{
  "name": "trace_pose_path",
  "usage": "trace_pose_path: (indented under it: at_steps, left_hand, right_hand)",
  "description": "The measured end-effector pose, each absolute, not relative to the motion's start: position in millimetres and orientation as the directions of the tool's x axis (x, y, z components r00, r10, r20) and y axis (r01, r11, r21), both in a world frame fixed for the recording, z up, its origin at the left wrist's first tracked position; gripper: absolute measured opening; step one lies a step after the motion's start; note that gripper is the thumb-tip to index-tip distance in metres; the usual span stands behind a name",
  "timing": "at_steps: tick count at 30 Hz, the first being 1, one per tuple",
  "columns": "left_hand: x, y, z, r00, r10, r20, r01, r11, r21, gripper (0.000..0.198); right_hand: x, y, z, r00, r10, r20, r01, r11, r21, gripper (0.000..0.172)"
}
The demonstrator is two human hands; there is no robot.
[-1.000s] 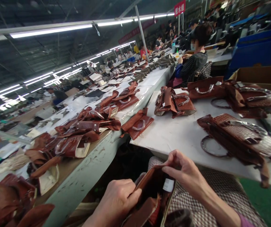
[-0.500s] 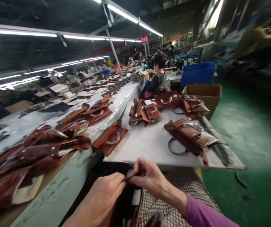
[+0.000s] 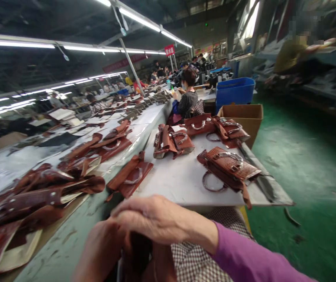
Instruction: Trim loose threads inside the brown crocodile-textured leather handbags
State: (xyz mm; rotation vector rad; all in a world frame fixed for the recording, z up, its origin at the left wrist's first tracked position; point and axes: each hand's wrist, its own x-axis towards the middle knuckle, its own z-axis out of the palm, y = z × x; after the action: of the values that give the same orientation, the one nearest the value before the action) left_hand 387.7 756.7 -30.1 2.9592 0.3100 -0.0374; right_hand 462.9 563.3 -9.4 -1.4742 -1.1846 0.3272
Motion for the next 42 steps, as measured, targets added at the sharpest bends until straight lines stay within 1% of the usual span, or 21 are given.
trace_pose_path:
  at_steps: [1,2,3,4,6,8,11,13,15,16,18,20,21,23,25,30,34,36,38,40,42]
  left_hand:
    - [388,755,-33,0.971,0.235,-0.05,0.24,-0.959,0.151,0.018]
    - [388,753,-35,0.958,0.279,-0.065,0.286,-0.948,0.143,0.02]
    - [388,751,-34,0.943,0.318,-0.098,0.33,-0.931,0.157,0.021]
    - [387,750,-33,0.923,0.352,-0.156,0.379,-0.904,0.198,0.022]
    - [386,746,-28,0.889,0.38,-0.257,0.442,-0.859,0.258,0.02]
    - [385,742,-23,0.888,0.383,-0.254,0.439,-0.871,0.222,0.018]
    - [385,736,-19,0.944,0.303,-0.13,0.319,-0.938,0.134,0.013]
    - [386,736,-19,0.97,0.206,-0.133,0.232,-0.946,0.227,0.007]
    - [387,739,-21,0.966,0.143,-0.215,0.214,-0.909,0.358,0.008]
    - [387,742,-21,0.957,0.138,-0.256,0.235,-0.886,0.4,0.009]
    - [387,747,-22,0.937,0.155,-0.314,0.289,-0.85,0.441,0.009]
    - [386,752,-23,0.926,0.168,-0.338,0.323,-0.815,0.481,0.01]
    - [385,753,-23,0.922,0.162,-0.351,0.333,-0.795,0.508,0.011]
    - [383,754,-22,0.919,0.156,-0.361,0.344,-0.764,0.546,0.012]
    - [382,753,-17,0.922,0.173,-0.346,0.352,-0.746,0.565,0.012]
    - [374,750,18,0.919,0.201,-0.339,0.379,-0.681,0.626,0.014]
    - [364,749,39,0.911,0.16,-0.379,0.395,-0.596,0.699,0.014]
    - [362,751,33,0.901,0.135,-0.412,0.41,-0.575,0.708,0.013]
    - [363,755,19,0.887,0.126,-0.445,0.432,-0.568,0.701,0.011]
    - [365,760,5,0.878,0.122,-0.462,0.442,-0.576,0.687,0.01]
    - [368,765,-3,0.895,0.129,-0.427,0.412,-0.609,0.679,0.016]
  right_hand:
    - [451,558,-16,0.355,0.857,0.373,0.63,0.076,-0.773,0.025]
    - [440,554,-28,0.276,0.89,0.363,0.784,0.011,-0.621,0.023]
    - [430,552,-42,0.239,0.897,0.373,0.894,-0.054,-0.445,0.023]
    - [421,551,-58,0.267,0.864,0.428,0.936,-0.125,-0.33,0.022]
    - [407,552,-87,0.315,0.769,0.557,0.948,-0.226,-0.224,0.023]
    - [397,552,-108,0.362,0.651,0.667,0.924,-0.344,-0.166,0.027]
    - [391,549,-122,0.44,0.576,0.688,0.875,-0.447,-0.185,0.03]
    - [395,547,-127,0.491,0.563,0.665,0.852,-0.471,-0.231,0.026]
    - [401,546,-132,0.565,0.509,0.649,0.798,-0.538,-0.273,0.021]
    - [405,547,-135,0.614,0.464,0.639,0.753,-0.586,-0.298,0.023]
    - [410,547,-141,0.732,0.36,0.579,0.638,-0.661,-0.396,0.042]
    - [413,546,-146,0.867,0.321,0.382,0.493,-0.67,-0.555,0.061]
    - [414,545,-147,0.91,0.345,0.23,0.409,-0.661,-0.629,0.061]
    - [414,545,-147,0.906,0.422,-0.033,0.28,-0.655,-0.702,0.047]
    - [415,544,-141,0.865,0.489,-0.115,0.27,-0.646,-0.714,0.033]
    - [423,537,-97,0.821,0.568,-0.062,0.402,-0.651,-0.643,0.02]
    - [426,523,-65,0.721,0.687,0.089,0.614,-0.574,-0.542,0.012]
    - [423,521,-67,0.681,0.722,0.124,0.683,-0.564,-0.464,0.01]
    - [420,524,-81,0.689,0.713,0.134,0.689,-0.585,-0.429,0.011]
    - [417,531,-97,0.721,0.678,0.144,0.654,-0.598,-0.464,0.017]
    - [417,538,-110,0.74,0.655,0.155,0.626,-0.586,-0.514,0.023]
